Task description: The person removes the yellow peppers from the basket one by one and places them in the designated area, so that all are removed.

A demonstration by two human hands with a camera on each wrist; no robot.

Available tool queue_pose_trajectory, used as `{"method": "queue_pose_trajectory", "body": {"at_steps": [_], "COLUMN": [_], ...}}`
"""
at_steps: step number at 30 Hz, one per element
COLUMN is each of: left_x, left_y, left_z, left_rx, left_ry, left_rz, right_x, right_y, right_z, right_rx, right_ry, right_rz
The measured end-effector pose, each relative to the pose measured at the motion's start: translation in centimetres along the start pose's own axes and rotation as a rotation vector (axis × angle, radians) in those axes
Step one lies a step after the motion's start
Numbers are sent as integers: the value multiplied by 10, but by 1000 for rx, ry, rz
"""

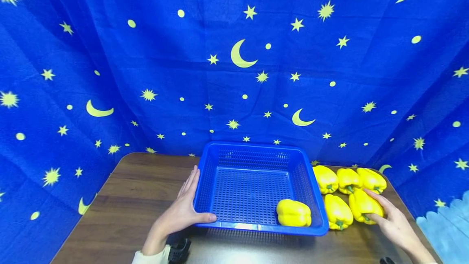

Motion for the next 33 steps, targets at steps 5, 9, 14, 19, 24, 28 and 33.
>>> {"method": "queue_pose_trajectory", "body": {"at_steps": [5, 9, 14, 19, 24, 28, 33], "left_x": [1, 2, 2, 1, 0, 0, 1], "left_y": [0, 0, 0, 1, 2, 1, 1], "left_z": [0, 0, 0, 0, 0, -1, 0], "left_rx": [-4, 3, 19, 34, 35, 20, 28], "left_ry": [1, 0, 2, -2, 0, -3, -12], "left_rz": [-4, -4, 1, 9, 12, 16, 12], "right_x": [-4, -10, -14, -16, -15, -15, -16], "right_y": [-1, -1, -1, -2, -3, -5, -5], "right_z": [-3, -5, -8, -9, -9, -9, -9], "right_rx": [-7, -35, -31, -17, 1, 8, -19], "right_ry": [-1, -9, 13, 86, 100, 101, 78], "right_rz": [11, 46, 57, 62, 54, 59, 74]}}
Point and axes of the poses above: each hand's wrist, its own y-axis towards the middle knuckle, its own x-axis out of the back of the hand, z = x × y, the point moved 6 cm from there along y, towards the middle knuckle, and after that the axes turned 10 degrees about -y, right-handed, at the moved point
